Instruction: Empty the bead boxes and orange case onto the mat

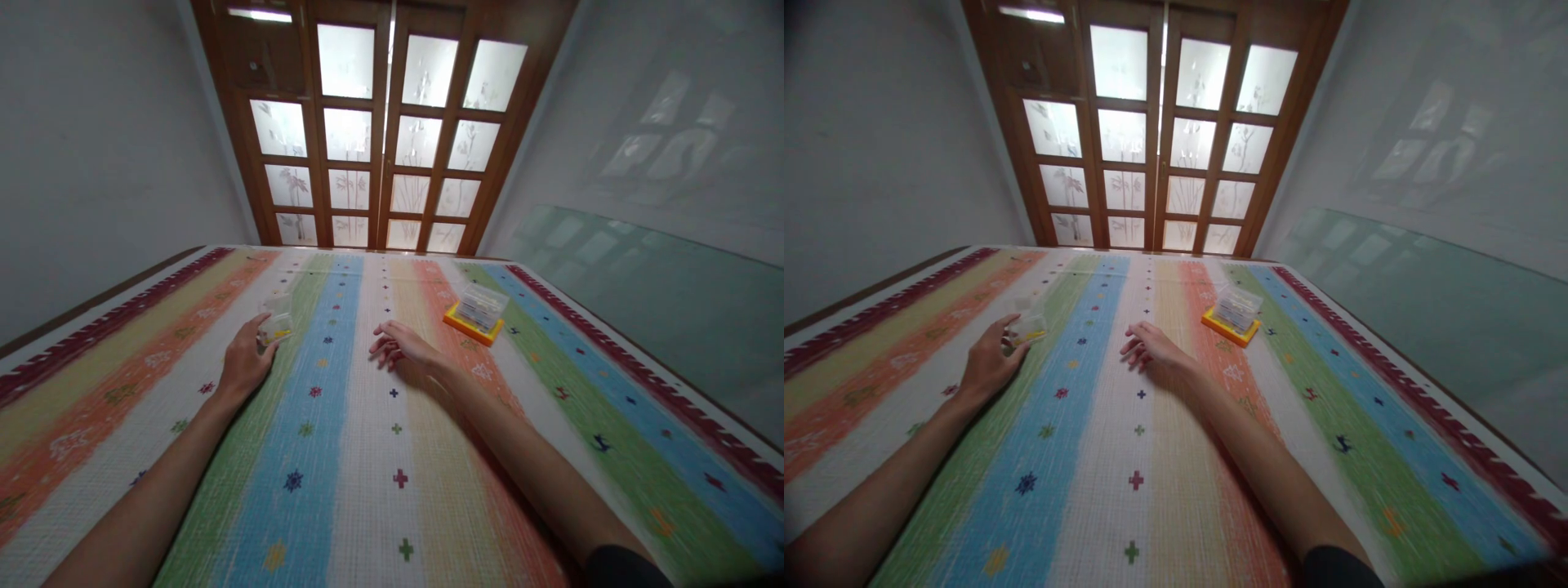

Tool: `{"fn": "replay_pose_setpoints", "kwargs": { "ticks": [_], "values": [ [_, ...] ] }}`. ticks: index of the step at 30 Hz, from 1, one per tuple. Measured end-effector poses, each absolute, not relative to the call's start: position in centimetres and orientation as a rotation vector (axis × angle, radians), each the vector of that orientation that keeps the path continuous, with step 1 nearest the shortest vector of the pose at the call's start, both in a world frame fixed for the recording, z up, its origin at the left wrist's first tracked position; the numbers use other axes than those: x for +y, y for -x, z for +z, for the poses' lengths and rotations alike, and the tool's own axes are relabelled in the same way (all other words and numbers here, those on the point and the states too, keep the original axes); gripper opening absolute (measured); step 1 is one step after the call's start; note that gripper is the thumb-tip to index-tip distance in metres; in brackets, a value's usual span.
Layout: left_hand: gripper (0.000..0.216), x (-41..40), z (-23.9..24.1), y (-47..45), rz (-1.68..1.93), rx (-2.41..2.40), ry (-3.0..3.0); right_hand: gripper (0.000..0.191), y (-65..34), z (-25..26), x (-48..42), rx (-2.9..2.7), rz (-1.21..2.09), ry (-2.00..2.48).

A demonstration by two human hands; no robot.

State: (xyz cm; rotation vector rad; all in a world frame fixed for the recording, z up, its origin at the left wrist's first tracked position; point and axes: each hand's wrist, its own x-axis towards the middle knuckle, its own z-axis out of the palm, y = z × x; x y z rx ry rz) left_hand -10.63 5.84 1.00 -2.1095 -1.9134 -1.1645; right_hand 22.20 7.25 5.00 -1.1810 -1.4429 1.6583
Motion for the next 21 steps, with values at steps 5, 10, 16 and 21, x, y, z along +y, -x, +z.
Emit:
{"fn": "replay_pose_setpoints", "kwargs": {
  "ticks": [5,10,16,21],
  "values": [
    [0.044,6.2,0.6,11.6,-0.96,-1.636,2.201,0.018,-22.4,4.9,7.4,-1.475,1.681,1.193],
    [0.042,6.5,0.5,12.5,-0.774,-1.435,2.233,0.021,-22.6,4.7,7.8,-1.489,1.687,1.179],
    [0.042,6.5,0.4,12.8,-0.748,-1.336,2.262,0.024,-22.6,4.5,7.8,-1.522,1.687,1.163],
    [0.041,6.3,0.7,13.3,-0.803,-1.339,2.218,0.028,-23.5,5.3,7.8,-1.647,1.688,1.097]
  ]
}}
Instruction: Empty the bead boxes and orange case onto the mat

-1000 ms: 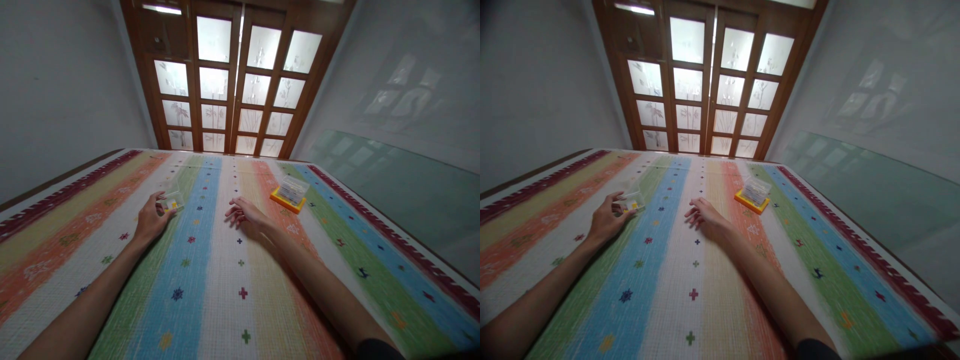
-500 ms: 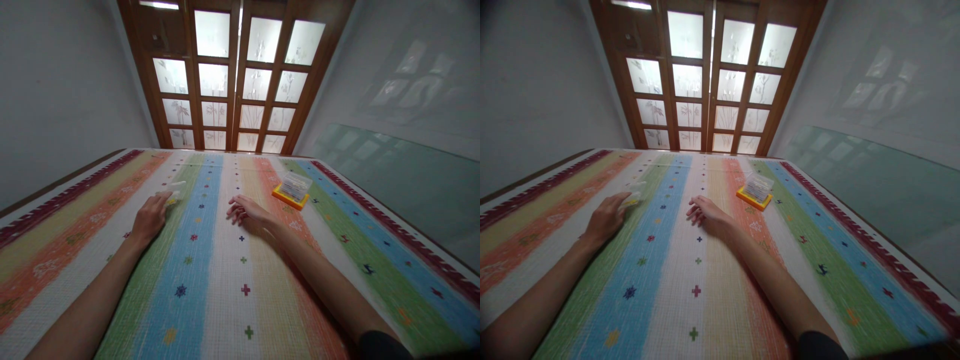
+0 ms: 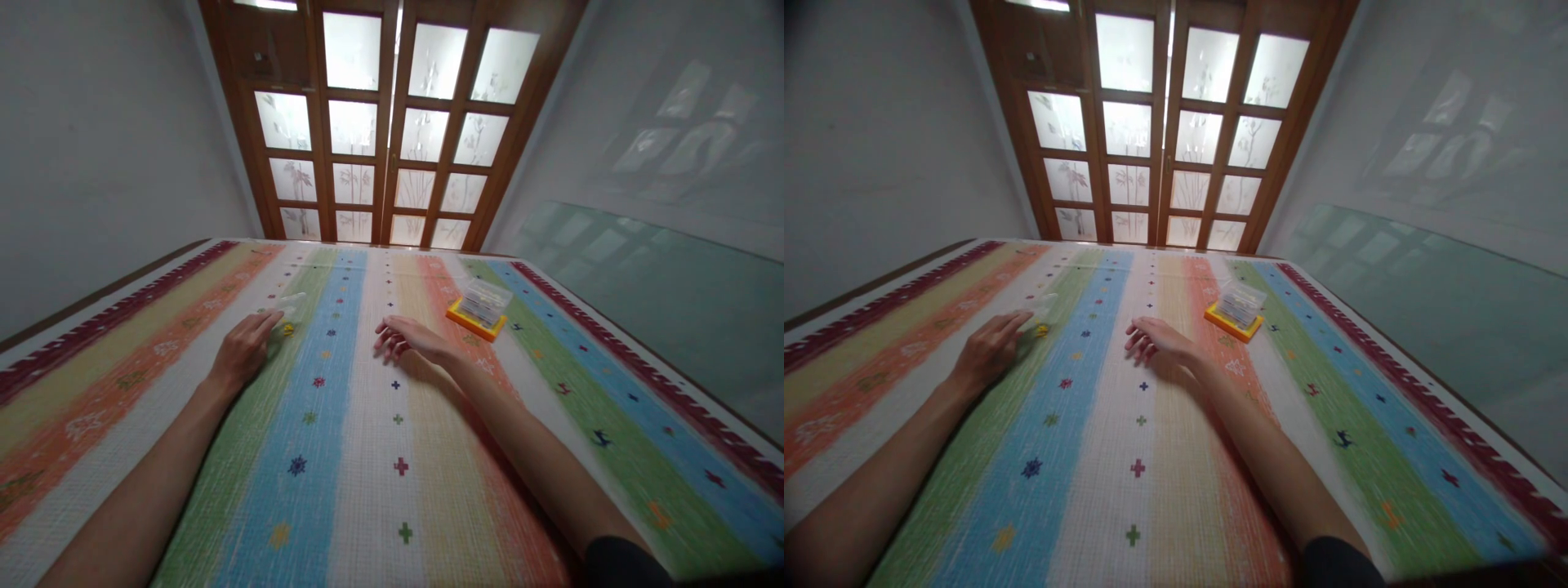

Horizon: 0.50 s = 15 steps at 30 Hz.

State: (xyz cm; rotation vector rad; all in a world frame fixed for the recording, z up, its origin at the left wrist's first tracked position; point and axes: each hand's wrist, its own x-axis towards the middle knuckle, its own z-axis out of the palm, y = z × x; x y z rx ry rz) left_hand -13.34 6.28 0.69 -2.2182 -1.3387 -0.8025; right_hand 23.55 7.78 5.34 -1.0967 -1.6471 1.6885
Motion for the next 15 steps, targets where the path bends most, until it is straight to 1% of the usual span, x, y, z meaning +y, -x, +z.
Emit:
{"fn": "replay_pose_setpoints", "kwargs": {
  "ticks": [5,10,15],
  "values": [
    [0.039,6.2,0.8,14.0,-0.836,-1.331,2.186,0.032,-25.4,6.8,8.3,-1.754,1.563,1.084],
    [0.037,6.1,0.9,13.3,-0.792,-1.302,2.252,0.031,-26.8,7.8,8.6,-1.738,1.551,1.025],
    [0.032,5.7,1.2,13.0,-0.894,-1.437,2.212,0.028,-27.3,8.8,8.8,-1.739,1.457,1.082]
  ]
}}
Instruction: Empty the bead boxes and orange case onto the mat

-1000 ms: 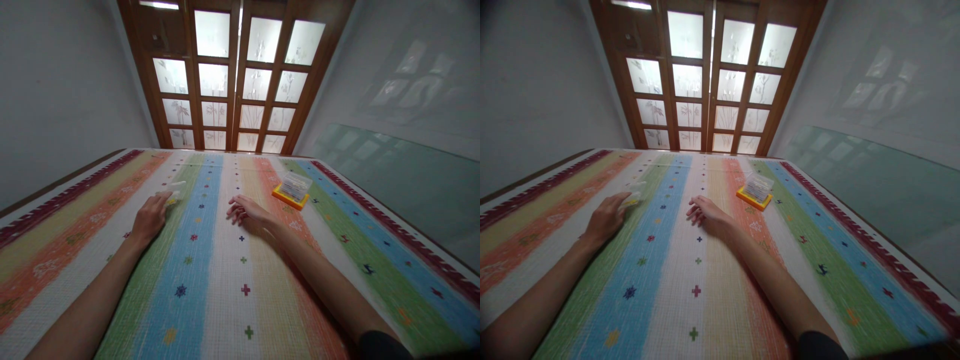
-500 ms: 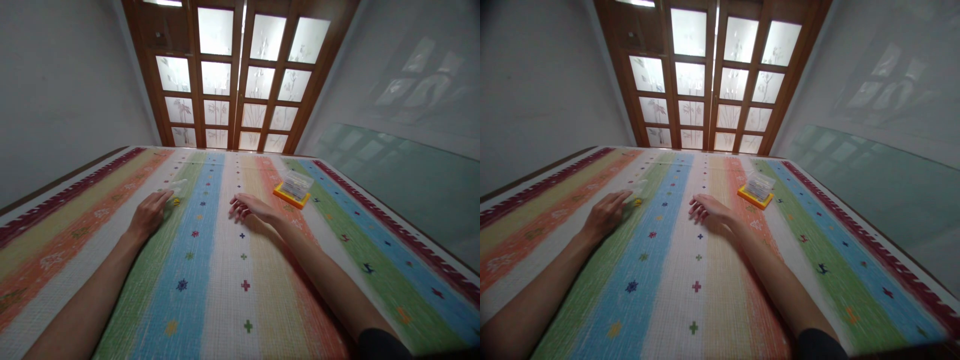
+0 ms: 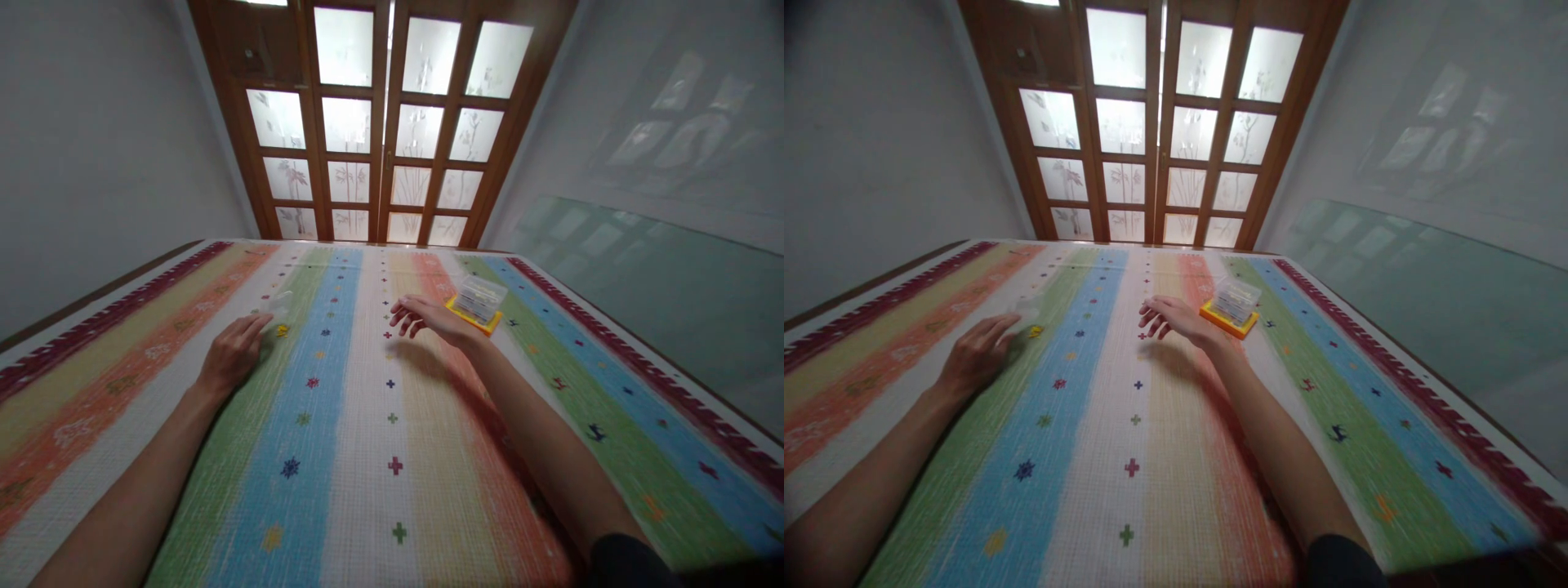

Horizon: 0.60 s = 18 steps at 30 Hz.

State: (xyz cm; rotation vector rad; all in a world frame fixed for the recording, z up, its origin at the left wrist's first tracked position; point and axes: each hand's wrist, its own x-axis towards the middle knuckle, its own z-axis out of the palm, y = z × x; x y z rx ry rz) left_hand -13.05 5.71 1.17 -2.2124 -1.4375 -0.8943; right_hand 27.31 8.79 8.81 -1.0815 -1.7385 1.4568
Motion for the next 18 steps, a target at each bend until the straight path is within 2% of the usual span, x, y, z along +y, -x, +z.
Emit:
{"fn": "replay_pose_setpoints", "kwargs": {
  "ticks": [4,9,12,15,18],
  "values": [
    [0.041,5.0,1.9,13.4,-1.05,-1.629,2.065,0.026,-28.7,10.5,8.7,-1.806,1.18,1.098],
    [0.061,3.8,3.7,13.7,-1.067,-2.018,1.842,0.024,-32.7,12.2,9.3,-1.857,0.369,1.253],
    [0.075,3.3,4.6,14.3,-0.961,-2.247,1.726,0.021,-36.1,12.1,10.2,-1.812,-0.02,1.394],
    [0.082,3.1,5.1,15.3,-0.813,-2.384,1.721,0.026,-39.3,11.3,11.0,-1.842,-0.182,1.531],
    [0.077,3.1,5.0,16.3,-0.666,-2.421,1.8,0.046,-41.4,10.1,11.5,-1.875,-0.165,1.701]
  ]
}}
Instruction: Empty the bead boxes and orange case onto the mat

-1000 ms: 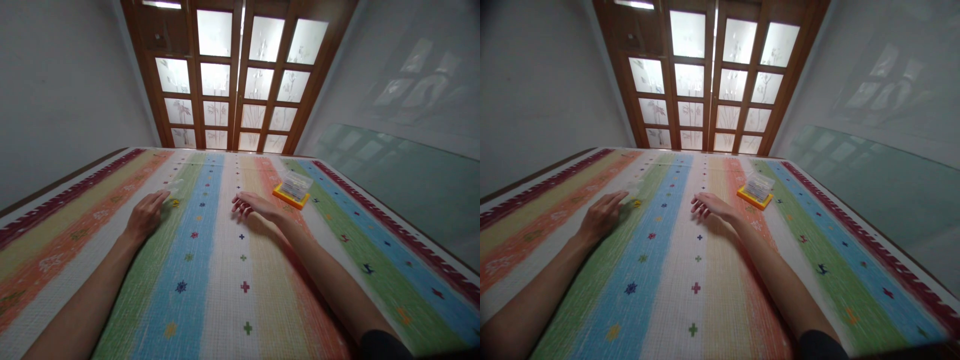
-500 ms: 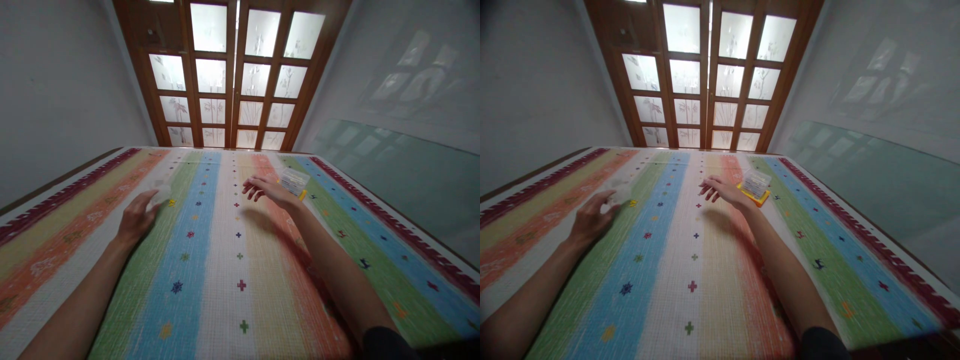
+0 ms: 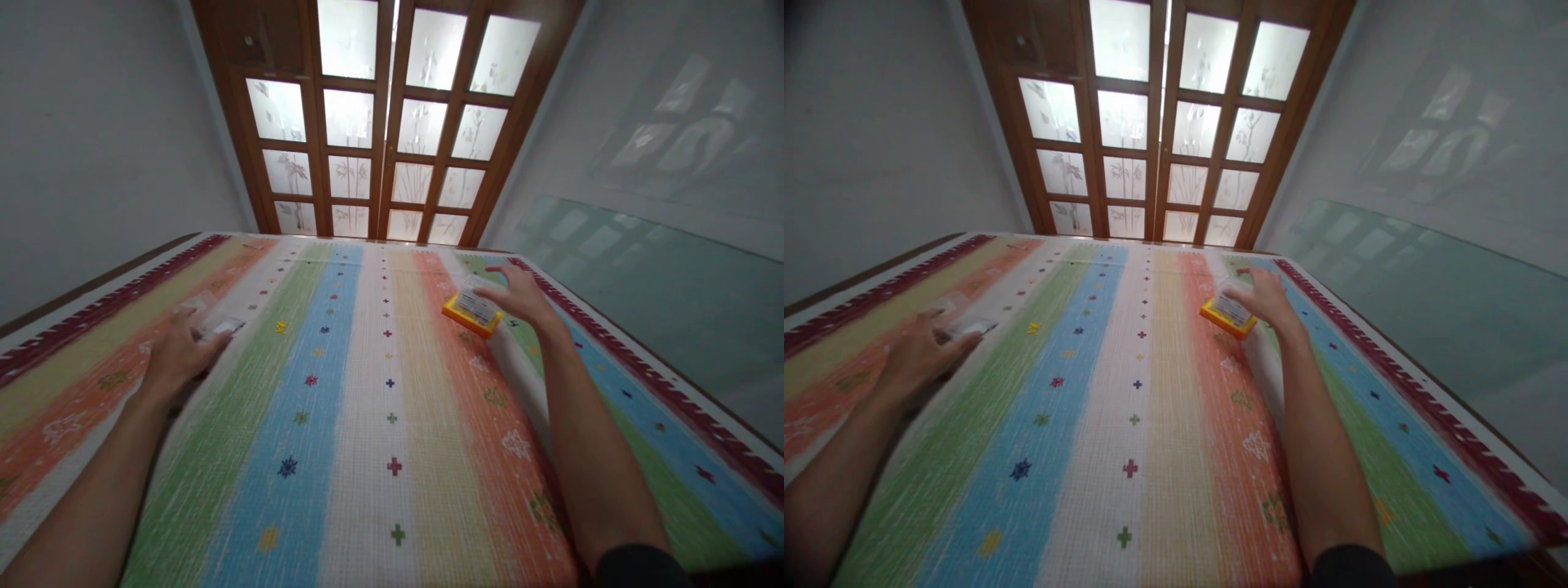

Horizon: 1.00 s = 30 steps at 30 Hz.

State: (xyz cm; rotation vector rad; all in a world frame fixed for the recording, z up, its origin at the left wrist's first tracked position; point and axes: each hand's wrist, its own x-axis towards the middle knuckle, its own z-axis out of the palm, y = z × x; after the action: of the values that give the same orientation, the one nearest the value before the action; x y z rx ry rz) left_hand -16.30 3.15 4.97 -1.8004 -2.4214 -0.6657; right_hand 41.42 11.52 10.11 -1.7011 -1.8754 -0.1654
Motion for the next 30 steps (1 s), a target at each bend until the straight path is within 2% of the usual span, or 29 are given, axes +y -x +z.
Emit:
{"fn": "replay_pose_setpoints", "kwargs": {
  "ticks": [4,10,16,19,23,26,30],
  "values": [
    [0.062,3.4,4.5,17.2,-0.509,-2.336,1.86,0.056,-42.7,8.7,11.9,-1.892,-0.007,1.748],
    [0.058,3.4,4.6,17.4,-0.306,-2.376,1.874,0.045,-43.2,8.4,12.1,-1.873,0.064,1.761],
    [0.061,3.0,4.7,17.5,-0.296,-2.385,1.869,0.039,-43.7,8.1,12.1,-1.883,0.018,1.789],
    [0.057,2.9,4.8,17.4,-0.384,-2.35,1.839,0.038,-43.7,8.4,12.1,-1.92,-0.037,1.772],
    [0.056,3.2,5.6,16.3,-0.699,-2.281,1.727,0.04,-42.0,10.0,11.6,-1.967,-0.105,1.611],
    [0.047,3.5,5.9,14.1,-0.971,-2.153,1.806,0.04,-38.3,11.1,10.5,-2.035,0.035,1.397],
    [0.051,3.3,4.8,9.7,-1.137,-1.847,2.285,0.037,-31.2,10.3,8.7,-2.305,0.326,1.076]
  ]
}}
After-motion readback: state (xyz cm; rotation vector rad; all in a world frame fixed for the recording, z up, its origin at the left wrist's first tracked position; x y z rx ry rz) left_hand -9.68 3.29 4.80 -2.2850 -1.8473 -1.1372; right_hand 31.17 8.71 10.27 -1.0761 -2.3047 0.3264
